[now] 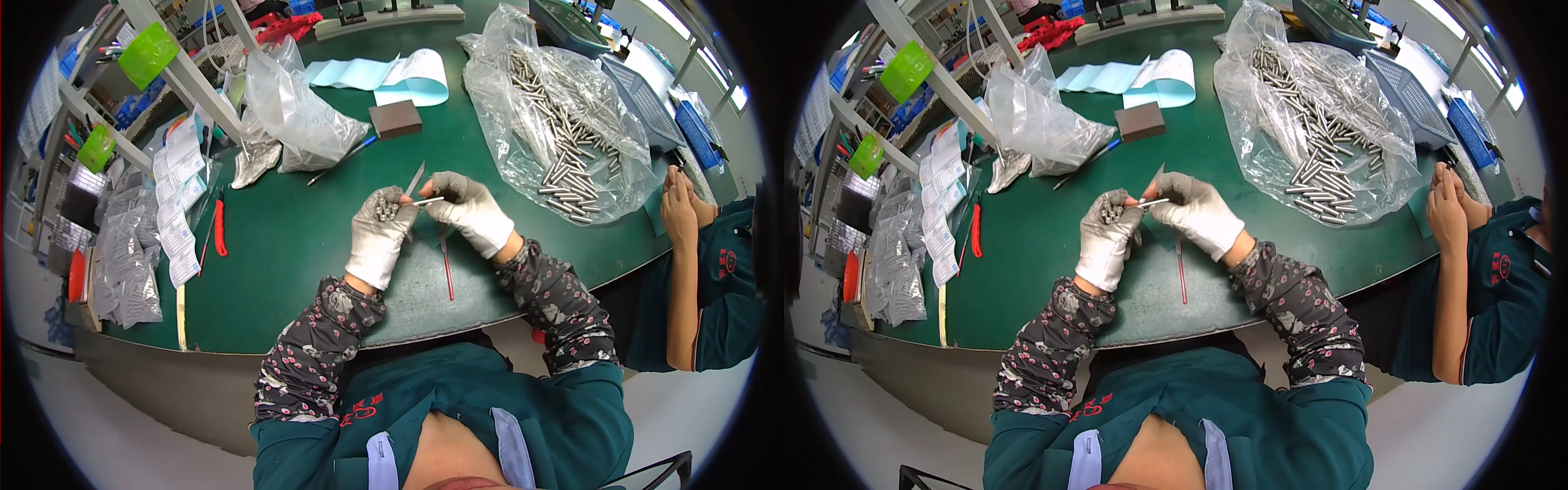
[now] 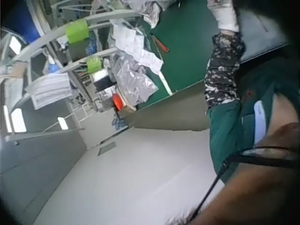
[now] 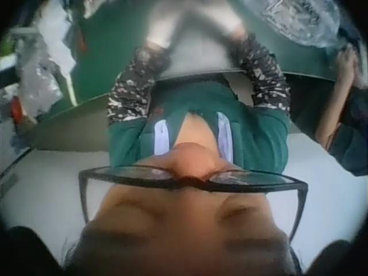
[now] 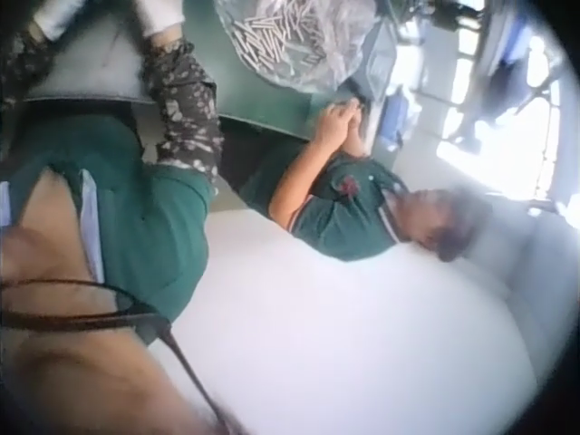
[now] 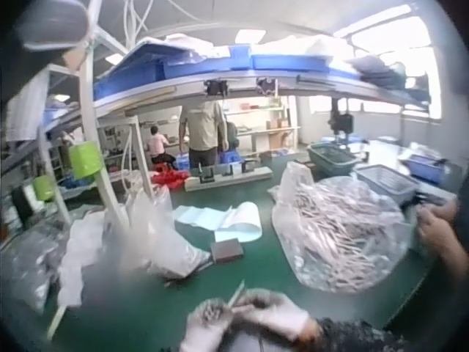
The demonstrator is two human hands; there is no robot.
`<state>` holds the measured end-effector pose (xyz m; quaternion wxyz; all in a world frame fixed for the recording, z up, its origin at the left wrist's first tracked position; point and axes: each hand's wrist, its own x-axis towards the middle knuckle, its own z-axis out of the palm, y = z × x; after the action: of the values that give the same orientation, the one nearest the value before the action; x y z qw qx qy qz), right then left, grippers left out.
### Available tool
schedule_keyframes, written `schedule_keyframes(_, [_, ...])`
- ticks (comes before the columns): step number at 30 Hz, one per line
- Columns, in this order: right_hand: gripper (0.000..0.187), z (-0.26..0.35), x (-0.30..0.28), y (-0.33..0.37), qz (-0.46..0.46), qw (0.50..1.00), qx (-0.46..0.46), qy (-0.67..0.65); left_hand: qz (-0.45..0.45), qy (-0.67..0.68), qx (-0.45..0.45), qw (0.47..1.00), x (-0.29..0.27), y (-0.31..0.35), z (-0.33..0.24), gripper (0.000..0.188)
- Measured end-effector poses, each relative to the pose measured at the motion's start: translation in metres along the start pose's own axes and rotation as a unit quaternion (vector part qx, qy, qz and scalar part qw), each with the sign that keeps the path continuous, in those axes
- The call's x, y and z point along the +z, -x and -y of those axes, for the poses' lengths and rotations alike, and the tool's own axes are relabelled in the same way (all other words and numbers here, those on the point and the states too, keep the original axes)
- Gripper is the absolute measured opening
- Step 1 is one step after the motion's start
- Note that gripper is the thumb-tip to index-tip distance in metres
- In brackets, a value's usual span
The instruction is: Picking small metal rods from a pile and inspecting or organizing them using a gauge tool at a workbench.
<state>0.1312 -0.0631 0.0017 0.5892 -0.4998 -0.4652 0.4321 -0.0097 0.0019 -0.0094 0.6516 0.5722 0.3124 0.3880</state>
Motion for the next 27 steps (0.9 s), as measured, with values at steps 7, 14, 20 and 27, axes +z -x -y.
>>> schedule_keyframes(7, [0.016, -0.002, -0.027, -0.009, -0.065, 0.93, -0.139, 0.333, 0.178, -0.354, 0.172, 0.902, -0.004, 0.012, -0.007, 0.027])
schedule_keyframes(14, [0.012, -0.008, -0.018, -0.006, 0.06, 0.833, -0.169, 0.523, 0.241, -0.538, 0.18, 0.788, -0.002, 0.021, 0.0, 0.031])
schedule_keyframes(20, [0.008, -0.013, -0.019, -0.011, 0.098, 0.835, -0.202, 0.502, 0.281, -0.554, 0.142, 0.77, -0.001, 0.019, -0.005, 0.03])
schedule_keyframes(27, [0.006, -0.014, -0.025, -0.017, 0.074, 0.83, -0.233, 0.502, 0.273, -0.542, 0.145, 0.782, -0.004, 0.019, 0.0, 0.031])
